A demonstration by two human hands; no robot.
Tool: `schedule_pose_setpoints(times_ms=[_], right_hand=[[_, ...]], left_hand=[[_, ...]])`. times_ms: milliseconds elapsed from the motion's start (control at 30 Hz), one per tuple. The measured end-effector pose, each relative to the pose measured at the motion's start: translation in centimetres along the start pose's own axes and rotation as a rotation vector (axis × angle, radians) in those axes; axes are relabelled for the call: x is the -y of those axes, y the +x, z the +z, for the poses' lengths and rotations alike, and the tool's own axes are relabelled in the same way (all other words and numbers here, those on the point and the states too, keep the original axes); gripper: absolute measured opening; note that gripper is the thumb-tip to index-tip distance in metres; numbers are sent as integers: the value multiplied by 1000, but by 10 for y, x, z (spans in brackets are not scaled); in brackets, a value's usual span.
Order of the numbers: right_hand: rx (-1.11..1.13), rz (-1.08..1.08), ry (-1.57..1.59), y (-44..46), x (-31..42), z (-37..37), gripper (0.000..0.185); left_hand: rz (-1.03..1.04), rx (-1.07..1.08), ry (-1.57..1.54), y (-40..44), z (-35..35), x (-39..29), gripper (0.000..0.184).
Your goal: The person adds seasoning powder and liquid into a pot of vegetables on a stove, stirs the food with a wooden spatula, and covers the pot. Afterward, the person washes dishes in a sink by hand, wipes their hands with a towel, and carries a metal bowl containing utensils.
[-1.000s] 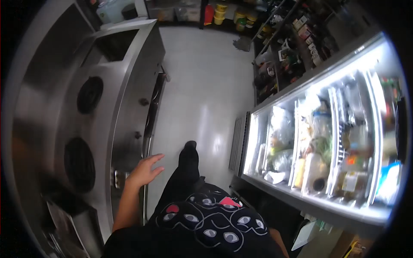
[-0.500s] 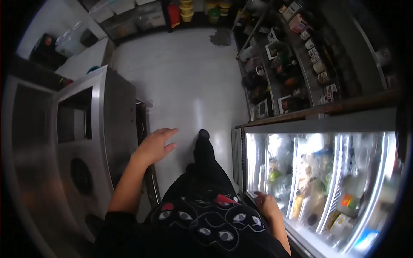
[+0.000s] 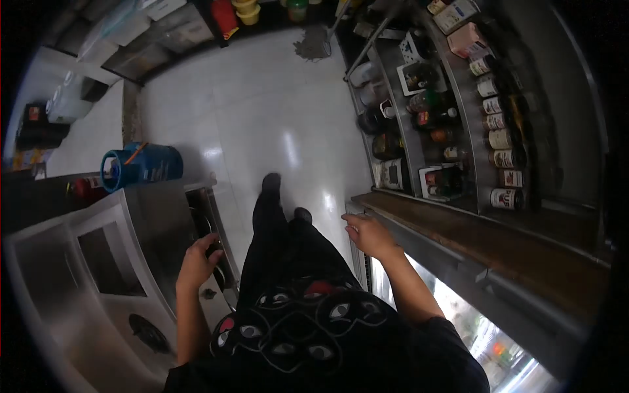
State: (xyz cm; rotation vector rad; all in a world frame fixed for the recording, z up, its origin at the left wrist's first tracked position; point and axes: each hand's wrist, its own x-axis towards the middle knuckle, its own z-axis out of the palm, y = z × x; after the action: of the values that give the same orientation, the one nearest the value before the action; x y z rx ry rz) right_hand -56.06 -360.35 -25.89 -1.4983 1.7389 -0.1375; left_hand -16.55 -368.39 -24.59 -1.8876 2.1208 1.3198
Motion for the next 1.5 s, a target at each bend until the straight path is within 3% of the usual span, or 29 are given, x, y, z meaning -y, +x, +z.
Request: schedule_pose_setpoints(times_ms=[167,267,367,600,667,767,867,933,1033,1133,1267,1367,1433,1500], right_hand=[[20,94,59,49,-17,2,30],[172,360,22,59,0,-22,31],[181,382,52,65,-7,-21,31],[44,491,342,118,-23,-16,26],[-33,457,457,142,-33,-21,25],[-174,383,658,181,-95,16,24],[-139,532,1212,252,-146,16,23],[-229,654,1318,317,-180,8,24],[-429,672,1539,411,-255,3,23],[-608,686,1807,506,-374,20,18],[-1026,887,1662,586,-404,-32,12],[-935,822,1409,614,-487,-23,21],[-944,651,1597,614,-493,-28,28],[-926,643,1679,613,-495,-38,35]], left_hand=[[49,123,38,86,-24,16,38],[118,179,115,151,-51,-11,38],[308,196,190,219,-75,-32,39],[352,247,185,337,-84,-82,38],[281,306,165,353,-75,-96,40],[138,358,30,363,-41,-95,44],[5,311,-149,363,-10,-100,53],[-54,229,-336,361,25,-73,56],[-230,233,-694,357,55,-52,58],[-247,186,-771,355,77,-28,58],[-239,190,-785,366,83,-18,55],[-265,258,-802,375,77,-31,55],[-241,276,-812,375,79,-21,57],[-290,293,-801,378,77,-24,57]])
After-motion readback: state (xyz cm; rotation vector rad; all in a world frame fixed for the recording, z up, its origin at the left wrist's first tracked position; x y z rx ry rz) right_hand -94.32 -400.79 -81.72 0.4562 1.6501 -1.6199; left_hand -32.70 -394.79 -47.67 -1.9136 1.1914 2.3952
